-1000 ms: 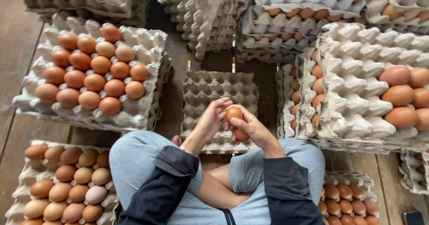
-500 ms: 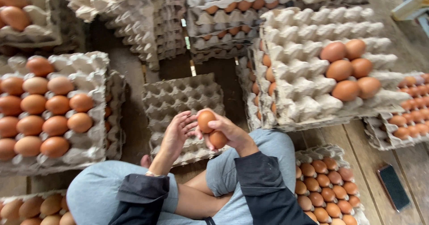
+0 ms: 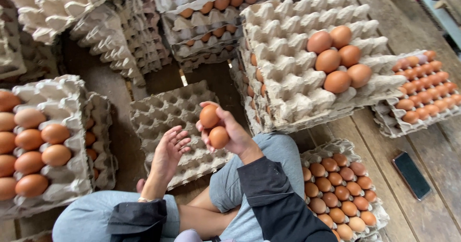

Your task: Manually filling egg trays with eggs and stacking the completed trays on a wooden floor.

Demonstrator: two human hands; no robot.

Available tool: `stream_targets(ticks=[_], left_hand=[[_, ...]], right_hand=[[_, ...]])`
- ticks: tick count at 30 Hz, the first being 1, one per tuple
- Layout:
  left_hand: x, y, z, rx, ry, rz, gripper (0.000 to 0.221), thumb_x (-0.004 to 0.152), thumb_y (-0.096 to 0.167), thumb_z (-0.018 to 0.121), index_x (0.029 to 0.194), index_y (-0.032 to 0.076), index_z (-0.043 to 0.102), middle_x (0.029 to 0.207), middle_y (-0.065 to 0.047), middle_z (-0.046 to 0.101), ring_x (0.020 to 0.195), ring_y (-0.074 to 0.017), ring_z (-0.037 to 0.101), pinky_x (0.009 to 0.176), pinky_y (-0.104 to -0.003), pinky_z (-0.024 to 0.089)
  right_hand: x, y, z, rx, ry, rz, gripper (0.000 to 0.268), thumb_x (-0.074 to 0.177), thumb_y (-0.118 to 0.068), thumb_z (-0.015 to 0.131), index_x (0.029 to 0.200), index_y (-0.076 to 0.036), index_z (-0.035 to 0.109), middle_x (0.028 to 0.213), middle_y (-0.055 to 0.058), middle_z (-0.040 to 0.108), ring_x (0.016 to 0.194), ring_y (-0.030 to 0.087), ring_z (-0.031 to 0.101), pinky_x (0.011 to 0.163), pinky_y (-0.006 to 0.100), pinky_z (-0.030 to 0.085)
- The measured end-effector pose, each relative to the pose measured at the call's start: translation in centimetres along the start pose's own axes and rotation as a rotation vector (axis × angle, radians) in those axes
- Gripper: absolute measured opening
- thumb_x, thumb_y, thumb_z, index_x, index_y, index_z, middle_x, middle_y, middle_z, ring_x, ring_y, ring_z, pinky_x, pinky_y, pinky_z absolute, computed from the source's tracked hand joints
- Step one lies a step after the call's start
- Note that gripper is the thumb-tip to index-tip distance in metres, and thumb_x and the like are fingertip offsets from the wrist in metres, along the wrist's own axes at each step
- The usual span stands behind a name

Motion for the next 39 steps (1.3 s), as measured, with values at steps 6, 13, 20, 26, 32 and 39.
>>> stream_targets(ticks=[6,13,20,26,32,39], left_hand=[[-0.8,0.4,0.6,-0.015,-0.009,0.006,0.036,0.085,0.026,0.050,0.117,0.011,0.048,0.101,-0.007,0.058,0.086,-0.0190,0.061,0.068,-0.030,0.049],[-1.1,0.2,1.5,0.052,-0.077,0.058,0.038,0.086,0.024,0.050,0.120,0.007,0.045,0.101,-0.010,0.058,0.083,-0.0176,0.061,0.065,-0.027,0.049],[-2.2,1.2,2.9,0.099,-0.128,0.202,0.044,0.089,0.032,0.048,0.125,0.008,0.043,0.102,-0.012,0.057,0.085,-0.0168,0.059,0.067,-0.026,0.049],[-2.7,1.4,2.5,0.251,-0.138,0.282,0.044,0.091,0.034,0.046,0.128,0.009,0.043,0.115,-0.011,0.050,0.087,-0.0139,0.052,0.070,-0.024,0.045],[-1.1,-0.1,0.6,0.280,-0.130,0.242,0.049,0.085,0.023,0.061,0.128,0.008,0.042,0.092,-0.012,0.054,0.058,-0.0126,0.054,0.039,-0.017,0.036],[-4.3,5.2,-0.5,-0.100,0.152,0.371,0.030,0.087,0.031,0.047,0.106,0.008,0.050,0.073,-0.012,0.053,0.042,-0.0090,0.039,0.034,-0.019,0.026]], right_hand=[[0.2,0.0,-0.8,0.121,0.078,0.052,0.045,0.090,-0.048,0.038,0.127,-0.022,0.041,0.103,0.024,0.054,0.073,0.031,0.059,0.046,0.035,0.049],[-0.1,-0.5,0.3,0.159,0.018,0.139,0.056,0.089,-0.044,0.035,0.139,-0.019,0.029,0.117,0.028,0.049,0.072,0.031,0.060,0.036,0.028,0.044],[0.5,2.4,-1.1,0.073,-0.022,0.252,0.060,0.086,-0.033,0.035,0.140,-0.009,0.025,0.099,0.031,0.054,0.063,0.036,0.060,0.032,0.030,0.046],[0.5,3.1,-0.2,-0.046,-0.048,0.249,0.050,0.088,-0.028,0.039,0.135,-0.012,0.031,0.100,0.032,0.053,0.057,0.036,0.061,0.030,0.031,0.045],[0.2,3.7,0.9,-0.308,-0.054,0.240,0.045,0.089,-0.025,0.041,0.132,-0.016,0.028,0.097,0.025,0.054,0.047,0.030,0.059,0.030,0.033,0.048],[3.8,3.8,-0.1,-0.314,0.324,0.194,0.033,0.086,-0.030,0.046,0.108,-0.007,0.053,0.084,0.020,0.061,0.067,0.027,0.059,0.052,0.034,0.051]])
Point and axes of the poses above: each hand's wrist, its own x-axis towards the middle knuckle, its own z-axis out of the palm, y = z × x, the point moved 3 cm from there along x, towards the middle knuckle
